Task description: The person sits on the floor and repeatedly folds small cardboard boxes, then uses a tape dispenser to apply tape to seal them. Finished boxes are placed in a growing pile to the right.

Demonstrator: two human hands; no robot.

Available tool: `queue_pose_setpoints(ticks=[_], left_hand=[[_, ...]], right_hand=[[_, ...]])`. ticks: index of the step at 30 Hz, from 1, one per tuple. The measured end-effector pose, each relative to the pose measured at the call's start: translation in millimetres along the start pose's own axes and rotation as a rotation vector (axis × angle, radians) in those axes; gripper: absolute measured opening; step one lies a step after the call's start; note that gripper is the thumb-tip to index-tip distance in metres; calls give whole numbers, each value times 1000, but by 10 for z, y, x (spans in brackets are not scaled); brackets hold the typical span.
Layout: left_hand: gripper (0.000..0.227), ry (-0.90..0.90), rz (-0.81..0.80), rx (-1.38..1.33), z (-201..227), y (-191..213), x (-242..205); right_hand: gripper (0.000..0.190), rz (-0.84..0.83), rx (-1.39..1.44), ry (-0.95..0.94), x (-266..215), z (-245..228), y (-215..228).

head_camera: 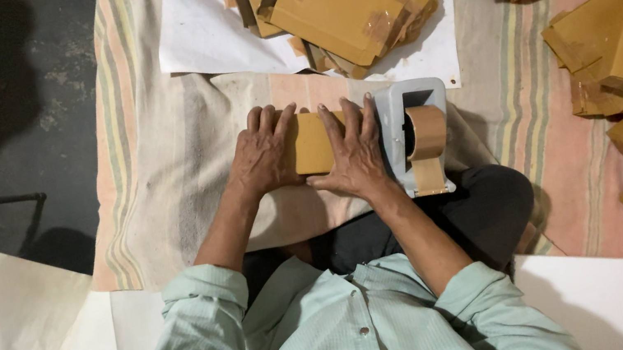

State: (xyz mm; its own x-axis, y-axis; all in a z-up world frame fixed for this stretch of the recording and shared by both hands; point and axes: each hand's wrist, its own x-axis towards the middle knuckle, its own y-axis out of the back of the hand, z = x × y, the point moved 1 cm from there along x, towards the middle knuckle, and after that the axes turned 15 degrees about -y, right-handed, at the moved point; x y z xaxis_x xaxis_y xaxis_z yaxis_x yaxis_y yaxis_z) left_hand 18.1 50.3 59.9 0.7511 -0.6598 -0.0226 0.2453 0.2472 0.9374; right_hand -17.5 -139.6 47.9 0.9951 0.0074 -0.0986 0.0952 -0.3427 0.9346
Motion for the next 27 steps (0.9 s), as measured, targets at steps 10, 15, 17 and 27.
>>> queue_pose_setpoints(ticks=[10,15,17,27], left_hand=[[132,16,-77,25,-73,-138,52],[116,-1,27,49,-73,-185,25],[122,38,-74,13,-67,-148,65],[126,13,-47,-60,-79,25,86]], right_hand=[[144,-153,-272,74,322,-227,-246],[140,-40,-142,196,322,-210,-368],[136,-34,-129,171,324,-124,-290],[114,199,33,85,-46,44,49]])
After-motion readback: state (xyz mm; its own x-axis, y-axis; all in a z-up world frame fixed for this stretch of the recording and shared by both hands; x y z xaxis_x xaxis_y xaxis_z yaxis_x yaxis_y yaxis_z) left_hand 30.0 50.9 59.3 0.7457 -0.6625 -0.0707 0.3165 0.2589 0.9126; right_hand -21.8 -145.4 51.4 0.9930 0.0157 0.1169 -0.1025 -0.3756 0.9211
